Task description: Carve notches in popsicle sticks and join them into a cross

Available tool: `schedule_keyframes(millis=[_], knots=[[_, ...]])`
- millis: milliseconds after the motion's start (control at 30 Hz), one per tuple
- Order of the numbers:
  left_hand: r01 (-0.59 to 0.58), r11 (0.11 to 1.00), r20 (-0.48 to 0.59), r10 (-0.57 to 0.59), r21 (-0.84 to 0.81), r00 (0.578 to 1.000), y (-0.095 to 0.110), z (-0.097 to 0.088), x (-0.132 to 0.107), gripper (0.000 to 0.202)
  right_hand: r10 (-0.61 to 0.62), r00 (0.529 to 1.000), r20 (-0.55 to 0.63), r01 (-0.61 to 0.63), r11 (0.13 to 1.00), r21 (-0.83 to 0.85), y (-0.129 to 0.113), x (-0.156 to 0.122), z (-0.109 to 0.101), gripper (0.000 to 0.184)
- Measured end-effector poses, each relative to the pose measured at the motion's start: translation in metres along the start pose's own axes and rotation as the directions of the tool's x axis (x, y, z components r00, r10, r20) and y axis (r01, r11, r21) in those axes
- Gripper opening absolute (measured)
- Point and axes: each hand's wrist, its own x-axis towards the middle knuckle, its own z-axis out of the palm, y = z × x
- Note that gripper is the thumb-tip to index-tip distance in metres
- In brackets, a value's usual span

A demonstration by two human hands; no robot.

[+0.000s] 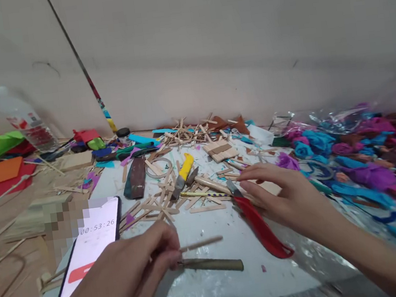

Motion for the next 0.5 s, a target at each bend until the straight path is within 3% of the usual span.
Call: schedule_keyframes(millis=[33,133,267,500], knots=[[-0.007,0.996,0.001,0.007,-0.09,1.0,0.005,-0.002,0.008,0.027,0.015,0.999,0.043,-0.014,1.0,-0.006,0.003,0.002,0.0,0.014],[0.138,0.915,-0.065,-0.175,-0.38,0.982,0.014,-0.006,0.025,0.024,0.004,0.979,0.202,0.0,1.0,-0.021,-0.002,0.003,0.009,0.018],[0.203,0.816,-0.127,-0.318,-0.542,0.94,0.011,-0.009,0.031,0.035,-0.058,0.925,0.376,0.082,0.995,-0.05,-0.021,0.004,0.03,0.029],[0.151,0.698,-0.252,-0.44,-0.7,0.862,-0.005,-0.016,0.029,0.043,-0.088,0.913,0.398,0.122,0.991,-0.06,-0.035,0.01,0.058,0.024]])
